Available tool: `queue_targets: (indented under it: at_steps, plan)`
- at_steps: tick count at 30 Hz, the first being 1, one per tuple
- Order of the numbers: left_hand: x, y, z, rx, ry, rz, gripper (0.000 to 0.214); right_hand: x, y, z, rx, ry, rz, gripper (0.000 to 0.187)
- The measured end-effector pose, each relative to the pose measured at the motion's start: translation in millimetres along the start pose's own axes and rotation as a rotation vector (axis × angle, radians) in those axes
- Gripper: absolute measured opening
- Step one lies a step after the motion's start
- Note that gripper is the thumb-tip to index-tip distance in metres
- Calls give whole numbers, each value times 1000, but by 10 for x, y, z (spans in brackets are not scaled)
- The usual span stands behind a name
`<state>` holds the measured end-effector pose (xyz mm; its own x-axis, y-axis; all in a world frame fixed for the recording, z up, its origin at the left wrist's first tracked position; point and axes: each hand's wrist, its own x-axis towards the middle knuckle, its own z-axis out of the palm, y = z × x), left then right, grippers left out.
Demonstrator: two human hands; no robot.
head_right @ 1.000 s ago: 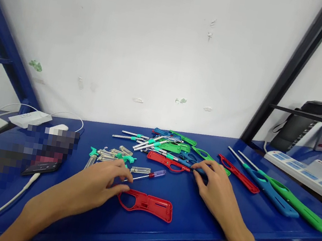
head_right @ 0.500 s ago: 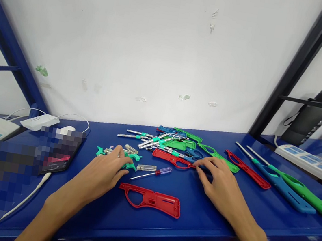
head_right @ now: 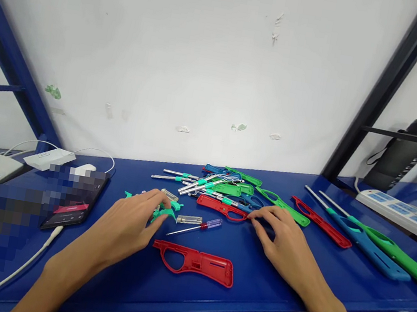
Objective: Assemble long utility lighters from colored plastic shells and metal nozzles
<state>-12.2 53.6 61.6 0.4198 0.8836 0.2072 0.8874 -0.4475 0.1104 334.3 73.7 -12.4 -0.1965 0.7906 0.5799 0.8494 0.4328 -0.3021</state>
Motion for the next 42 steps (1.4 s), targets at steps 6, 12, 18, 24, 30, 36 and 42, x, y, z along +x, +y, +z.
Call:
queue_targets:
  at_steps: [6, 12, 18, 24, 30, 36, 42]
  plan:
    - [12, 43, 20, -44, 2, 39, 26, -5, -34, -11, 30, -16, 10, 23]
    - [-7, 58, 65, -73, -4, 99, 27, 30, -64, -8, 68, -24, 8, 23]
    - [-24, 141, 49, -63, 21, 134, 36, -28, -278, -30, 151, -58, 70, 25]
    - [-66, 258, 30, -129, -91, 155, 68, -130, -737, -111, 404, -411, 36, 36]
    - [-124, 260, -60, -149, -95, 173, 75, -106, -793, -133, 471, -548, 5, 27]
    - [-140, 169, -83, -274, 0, 139, 31, -129, -737, -93, 427, -485, 5, 25]
    - [-134, 89, -89, -286, -39, 167, 25, -132, -730, -77, 419, -466, -10, 23]
